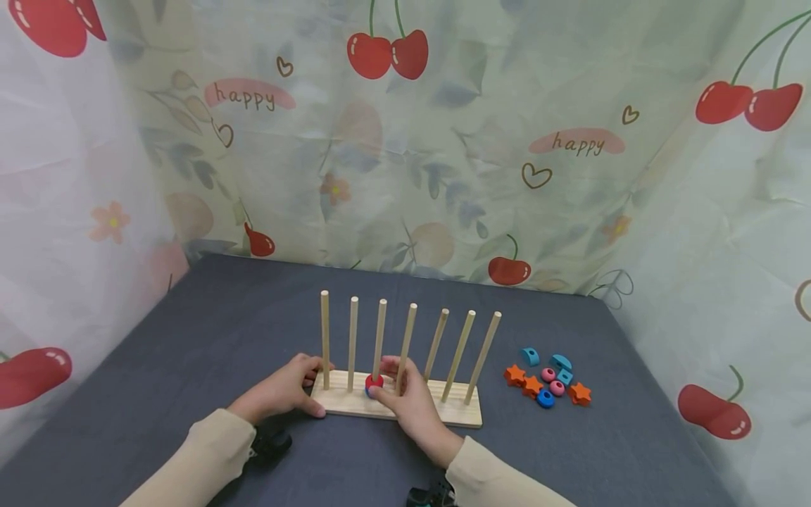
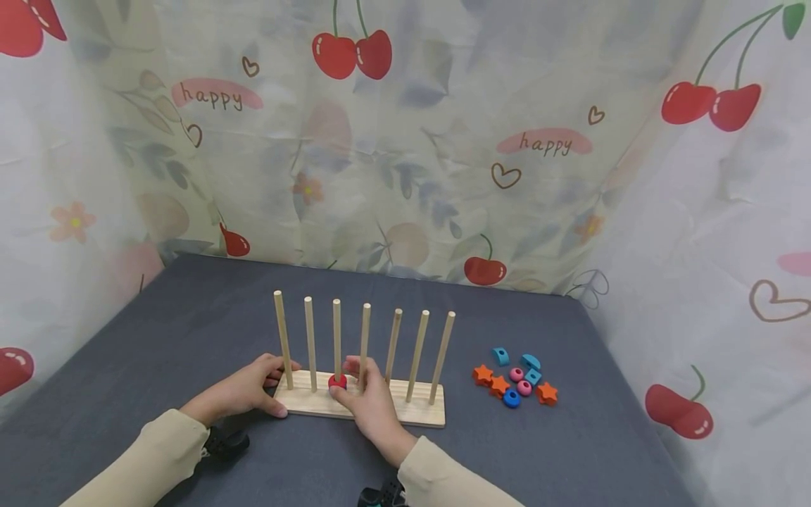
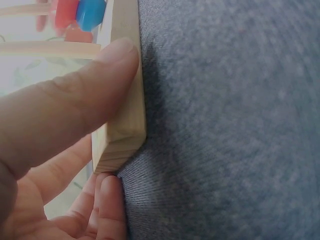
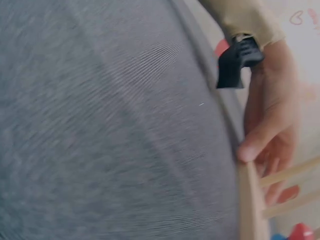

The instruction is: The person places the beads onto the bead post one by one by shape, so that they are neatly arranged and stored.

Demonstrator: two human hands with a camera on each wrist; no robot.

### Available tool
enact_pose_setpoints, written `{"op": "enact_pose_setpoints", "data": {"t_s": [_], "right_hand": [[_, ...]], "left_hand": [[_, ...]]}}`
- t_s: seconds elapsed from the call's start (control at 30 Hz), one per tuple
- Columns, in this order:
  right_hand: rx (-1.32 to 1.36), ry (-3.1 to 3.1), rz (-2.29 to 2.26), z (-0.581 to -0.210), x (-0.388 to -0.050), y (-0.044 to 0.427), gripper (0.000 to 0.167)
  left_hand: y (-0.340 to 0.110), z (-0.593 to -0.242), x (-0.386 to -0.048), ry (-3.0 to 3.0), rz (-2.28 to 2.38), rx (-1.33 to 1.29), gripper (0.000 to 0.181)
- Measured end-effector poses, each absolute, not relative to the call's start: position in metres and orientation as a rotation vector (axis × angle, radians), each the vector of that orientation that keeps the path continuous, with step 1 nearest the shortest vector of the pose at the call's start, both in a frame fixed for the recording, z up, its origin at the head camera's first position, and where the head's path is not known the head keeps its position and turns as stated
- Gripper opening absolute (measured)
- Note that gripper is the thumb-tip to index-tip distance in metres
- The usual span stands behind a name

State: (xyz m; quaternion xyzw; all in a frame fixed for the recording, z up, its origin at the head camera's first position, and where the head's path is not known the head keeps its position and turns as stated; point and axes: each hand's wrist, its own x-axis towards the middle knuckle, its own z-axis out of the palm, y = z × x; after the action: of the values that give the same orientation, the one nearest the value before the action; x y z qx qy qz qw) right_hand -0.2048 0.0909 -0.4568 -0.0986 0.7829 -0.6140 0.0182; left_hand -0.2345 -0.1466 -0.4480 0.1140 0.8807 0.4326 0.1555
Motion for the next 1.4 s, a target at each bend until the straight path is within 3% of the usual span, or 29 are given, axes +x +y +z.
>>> {"op": "enact_pose_setpoints", "data": {"t_s": [0.37,0.63,0.93,1.4], "right_hand": [[-0.502,2.490,-1.988,-0.404,-0.197,0.096,0.074],[-0.613,2.530,-2.091,-0.364,-0.193,0.097,0.080],[-0.820,2.536,-2.167,-0.334,-0.185,0.105,0.078],[-1.141,2.552,-2.304,-0.316,-0.169,0.146,0.060]], "left_hand": [[-0.147,-0.450,-0.235,2.531,1.233,0.300,0.072],[-0.146,-0.447,-0.234,2.523,1.231,0.303,0.072],[-0.147,-0.446,-0.233,2.508,1.242,0.296,0.071],[-0.147,-0.448,-0.234,2.526,1.231,0.286,0.071]]}}
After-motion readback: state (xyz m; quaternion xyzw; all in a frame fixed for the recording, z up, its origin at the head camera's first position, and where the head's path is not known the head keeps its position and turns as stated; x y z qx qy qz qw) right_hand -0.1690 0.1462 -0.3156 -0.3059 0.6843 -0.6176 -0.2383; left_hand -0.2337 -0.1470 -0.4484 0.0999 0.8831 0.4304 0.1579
